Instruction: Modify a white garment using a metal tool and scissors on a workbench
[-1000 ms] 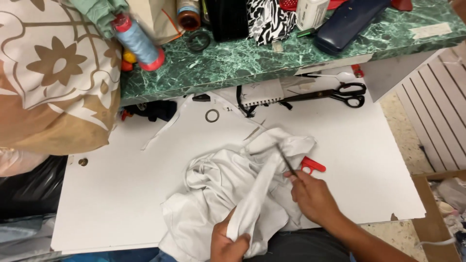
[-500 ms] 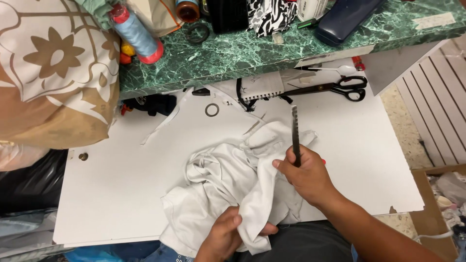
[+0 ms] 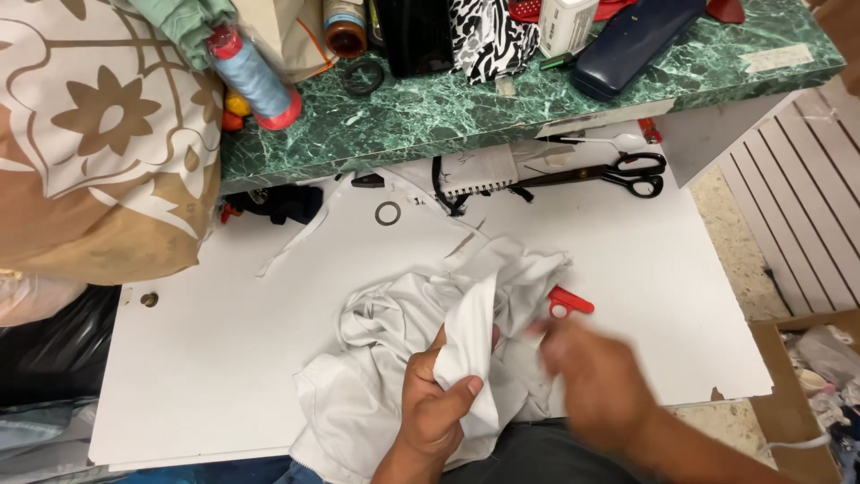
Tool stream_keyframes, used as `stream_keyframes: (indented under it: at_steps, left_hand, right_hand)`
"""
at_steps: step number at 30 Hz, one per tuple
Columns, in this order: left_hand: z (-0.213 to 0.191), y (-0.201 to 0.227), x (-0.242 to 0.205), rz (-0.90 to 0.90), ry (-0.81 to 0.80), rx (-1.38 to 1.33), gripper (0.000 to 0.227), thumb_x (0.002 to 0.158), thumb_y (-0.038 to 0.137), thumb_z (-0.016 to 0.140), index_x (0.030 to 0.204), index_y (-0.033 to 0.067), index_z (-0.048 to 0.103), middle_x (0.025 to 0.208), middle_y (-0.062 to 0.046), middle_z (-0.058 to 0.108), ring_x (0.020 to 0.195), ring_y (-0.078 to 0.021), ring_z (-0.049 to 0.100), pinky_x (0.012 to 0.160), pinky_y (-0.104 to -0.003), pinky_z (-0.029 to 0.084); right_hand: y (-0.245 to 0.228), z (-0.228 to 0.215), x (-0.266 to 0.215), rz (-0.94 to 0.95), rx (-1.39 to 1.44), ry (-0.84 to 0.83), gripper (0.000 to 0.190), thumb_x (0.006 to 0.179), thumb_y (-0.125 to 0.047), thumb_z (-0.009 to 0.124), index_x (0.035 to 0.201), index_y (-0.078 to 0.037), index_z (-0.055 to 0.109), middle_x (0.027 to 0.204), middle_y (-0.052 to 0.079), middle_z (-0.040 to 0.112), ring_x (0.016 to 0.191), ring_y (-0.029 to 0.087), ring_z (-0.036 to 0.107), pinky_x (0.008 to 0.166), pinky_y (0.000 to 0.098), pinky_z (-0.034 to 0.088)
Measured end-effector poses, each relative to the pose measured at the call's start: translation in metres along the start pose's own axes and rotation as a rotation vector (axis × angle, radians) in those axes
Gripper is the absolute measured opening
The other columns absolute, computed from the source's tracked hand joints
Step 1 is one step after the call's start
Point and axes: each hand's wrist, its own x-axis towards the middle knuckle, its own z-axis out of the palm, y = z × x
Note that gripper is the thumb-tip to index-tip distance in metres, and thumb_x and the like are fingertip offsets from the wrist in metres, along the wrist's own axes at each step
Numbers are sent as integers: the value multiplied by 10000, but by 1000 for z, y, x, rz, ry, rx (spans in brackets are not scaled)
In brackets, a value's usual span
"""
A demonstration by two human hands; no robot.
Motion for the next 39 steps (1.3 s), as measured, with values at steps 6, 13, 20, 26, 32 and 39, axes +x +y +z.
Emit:
stream_keyframes:
  at_steps: [6,13,20,26,32,39]
  left_hand:
    - [-5,-14,-16,-145,374,65,67,821,14,683,803,-43,715,725,-41,671,679,-158,591,621,-325,475]
    - [22,14,-10,-132,269,322,143,920,110,672,808,24,693,700,17,601,654,-96,520,577,-280,441]
    - [39,24,-2,-256,385,276,353,867,267,749,1113,15,723,969,-64,759,902,-154,663,815,-323,554]
    - [53,22,2,-184,439,-144,259,881,96,742,1100,-15,662,1069,-185,765,975,-264,705,897,-399,570]
    - [65,33,5,-258,513,-277,210,919,41,665,1123,-4,639,1088,-224,747,987,-321,700,894,-462,571]
    - [65,37,1,-260,467,-328,161,948,57,650,1098,9,622,1083,-225,751,986,-316,717,903,-449,579]
  right_hand:
    - [20,11,30,573,-307,-109,372,981,-307,423,1294,-323,623,726,42,726,662,313,672,688,457,494]
    - [-3,20,23,-415,-232,30,276,983,-96,517,1188,-37,691,1145,101,774,856,242,787,748,355,635]
    - [-17,8,8,-4,-216,43,327,998,-178,457,1216,-89,684,693,27,690,484,187,601,460,349,484]
    - [-5,11,-2,40,-287,84,306,976,-168,508,1214,-126,696,701,26,712,524,212,658,568,380,549]
    - [8,25,2,9,-337,108,261,969,-190,524,1163,-123,685,806,83,759,613,291,698,593,437,546]
    - [-5,26,6,-362,-275,127,219,980,-66,504,1067,9,691,962,120,772,667,248,727,605,383,571]
